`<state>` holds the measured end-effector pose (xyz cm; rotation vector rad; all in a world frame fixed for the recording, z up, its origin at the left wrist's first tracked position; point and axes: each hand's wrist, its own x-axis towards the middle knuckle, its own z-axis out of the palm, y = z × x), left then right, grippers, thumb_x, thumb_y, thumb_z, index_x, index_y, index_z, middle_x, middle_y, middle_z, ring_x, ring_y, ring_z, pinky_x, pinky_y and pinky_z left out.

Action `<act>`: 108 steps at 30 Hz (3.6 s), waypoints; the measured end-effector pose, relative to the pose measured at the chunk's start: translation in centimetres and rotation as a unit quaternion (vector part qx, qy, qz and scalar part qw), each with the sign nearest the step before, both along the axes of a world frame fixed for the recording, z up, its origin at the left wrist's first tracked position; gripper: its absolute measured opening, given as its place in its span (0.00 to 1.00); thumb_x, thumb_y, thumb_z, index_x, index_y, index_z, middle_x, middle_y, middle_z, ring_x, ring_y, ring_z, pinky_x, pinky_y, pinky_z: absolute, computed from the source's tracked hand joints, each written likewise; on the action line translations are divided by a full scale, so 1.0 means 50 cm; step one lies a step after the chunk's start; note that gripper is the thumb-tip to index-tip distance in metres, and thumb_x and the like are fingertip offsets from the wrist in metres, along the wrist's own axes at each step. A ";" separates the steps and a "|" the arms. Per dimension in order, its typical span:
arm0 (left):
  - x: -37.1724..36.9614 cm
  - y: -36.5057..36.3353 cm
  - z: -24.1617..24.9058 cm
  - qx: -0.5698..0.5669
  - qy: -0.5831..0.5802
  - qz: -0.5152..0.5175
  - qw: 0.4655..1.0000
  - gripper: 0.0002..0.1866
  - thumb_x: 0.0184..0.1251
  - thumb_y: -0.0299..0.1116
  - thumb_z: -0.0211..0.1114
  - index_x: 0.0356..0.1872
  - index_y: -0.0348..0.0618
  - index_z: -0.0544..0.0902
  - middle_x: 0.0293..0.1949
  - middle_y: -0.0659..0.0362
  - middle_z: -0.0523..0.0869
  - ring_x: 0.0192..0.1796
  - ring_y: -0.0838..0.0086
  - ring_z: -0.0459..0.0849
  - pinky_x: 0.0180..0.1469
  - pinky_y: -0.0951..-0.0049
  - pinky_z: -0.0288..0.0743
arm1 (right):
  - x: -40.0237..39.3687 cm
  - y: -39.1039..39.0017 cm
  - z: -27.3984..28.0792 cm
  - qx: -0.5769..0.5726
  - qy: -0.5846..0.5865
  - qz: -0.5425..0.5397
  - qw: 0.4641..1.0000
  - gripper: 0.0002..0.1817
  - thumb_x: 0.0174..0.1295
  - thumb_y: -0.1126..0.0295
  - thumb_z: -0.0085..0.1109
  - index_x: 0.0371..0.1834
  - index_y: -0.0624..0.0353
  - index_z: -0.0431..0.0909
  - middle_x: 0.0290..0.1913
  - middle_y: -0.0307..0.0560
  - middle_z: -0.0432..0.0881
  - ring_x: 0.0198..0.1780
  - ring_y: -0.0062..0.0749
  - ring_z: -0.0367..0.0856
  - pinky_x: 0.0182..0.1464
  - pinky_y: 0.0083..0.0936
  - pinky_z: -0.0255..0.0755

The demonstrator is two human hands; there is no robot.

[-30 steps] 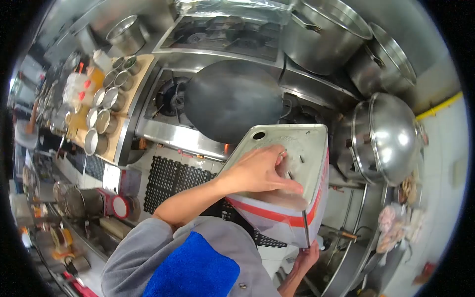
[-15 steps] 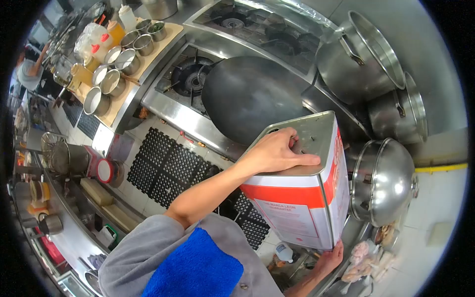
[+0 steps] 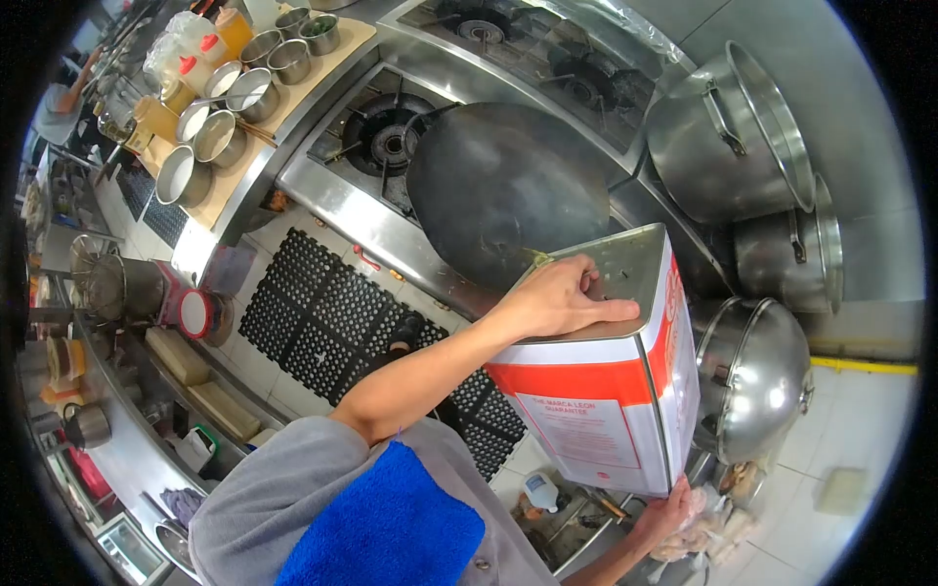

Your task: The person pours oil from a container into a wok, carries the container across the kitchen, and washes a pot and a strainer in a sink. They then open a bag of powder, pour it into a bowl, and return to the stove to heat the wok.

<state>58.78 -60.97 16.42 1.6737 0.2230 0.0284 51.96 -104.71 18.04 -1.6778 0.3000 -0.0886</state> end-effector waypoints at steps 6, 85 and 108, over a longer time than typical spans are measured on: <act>0.011 0.010 -0.003 -0.017 -0.002 0.003 1.000 0.43 0.38 0.69 0.66 0.32 0.27 0.78 0.30 0.47 0.80 0.34 0.63 0.80 0.37 0.69 0.72 | 0.019 -0.023 -0.002 -0.011 0.002 -0.007 1.000 0.14 0.65 0.67 0.52 0.46 0.68 0.74 0.42 0.47 0.78 0.43 0.28 0.76 0.47 0.26 0.70; 0.012 0.066 0.014 -0.149 0.009 -0.076 0.986 0.41 0.47 0.67 0.61 0.36 0.28 0.76 0.29 0.50 0.80 0.33 0.68 0.79 0.38 0.73 0.72 | -0.038 0.114 0.246 -0.125 -0.065 -0.059 0.988 0.12 0.64 0.67 0.54 0.40 0.67 0.76 0.36 0.45 0.81 0.36 0.22 0.78 0.39 0.18 0.73; 0.024 0.068 0.008 -0.173 0.005 -0.069 0.982 0.41 0.48 0.66 0.61 0.39 0.27 0.74 0.32 0.51 0.78 0.35 0.70 0.77 0.40 0.75 0.71 | -0.022 0.127 0.290 -0.147 -0.068 -0.037 0.986 0.15 0.64 0.65 0.54 0.44 0.69 0.75 0.39 0.47 0.80 0.39 0.25 0.78 0.43 0.21 0.73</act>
